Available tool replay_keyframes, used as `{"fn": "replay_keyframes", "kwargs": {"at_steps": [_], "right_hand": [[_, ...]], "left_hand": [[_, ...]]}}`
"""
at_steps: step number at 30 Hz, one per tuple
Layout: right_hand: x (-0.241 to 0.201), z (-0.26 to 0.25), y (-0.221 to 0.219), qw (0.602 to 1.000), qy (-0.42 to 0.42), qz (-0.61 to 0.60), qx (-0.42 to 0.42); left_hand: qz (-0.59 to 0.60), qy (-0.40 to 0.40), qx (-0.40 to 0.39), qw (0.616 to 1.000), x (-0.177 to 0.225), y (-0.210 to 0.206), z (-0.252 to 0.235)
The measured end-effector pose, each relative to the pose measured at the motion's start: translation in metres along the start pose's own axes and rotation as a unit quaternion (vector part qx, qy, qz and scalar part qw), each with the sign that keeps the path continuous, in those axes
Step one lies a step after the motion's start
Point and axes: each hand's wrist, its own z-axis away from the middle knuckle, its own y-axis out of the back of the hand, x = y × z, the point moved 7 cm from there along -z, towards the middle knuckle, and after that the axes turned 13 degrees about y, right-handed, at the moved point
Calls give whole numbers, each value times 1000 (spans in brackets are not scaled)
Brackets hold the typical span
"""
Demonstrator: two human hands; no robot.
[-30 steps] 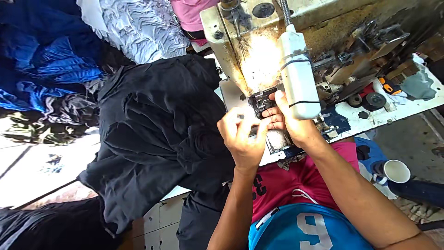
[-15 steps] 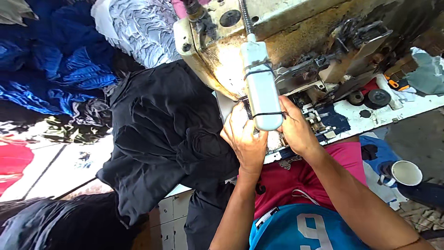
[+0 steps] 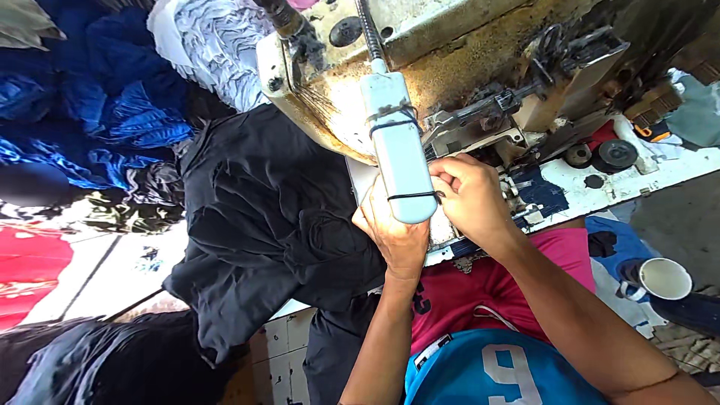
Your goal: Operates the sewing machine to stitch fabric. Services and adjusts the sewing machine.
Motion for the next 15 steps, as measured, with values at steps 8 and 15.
{"fn": "replay_keyframes", "kwargs": {"at_steps": [8,15], "right_hand": [[-9,-5,-19,997,34,-23,-61],[-6,12,8,992,18,-110,-52]], "left_hand": [[46,-20,-10,999,-1,3,2],[34,-7,-10,999,-5,-1,5]]}}
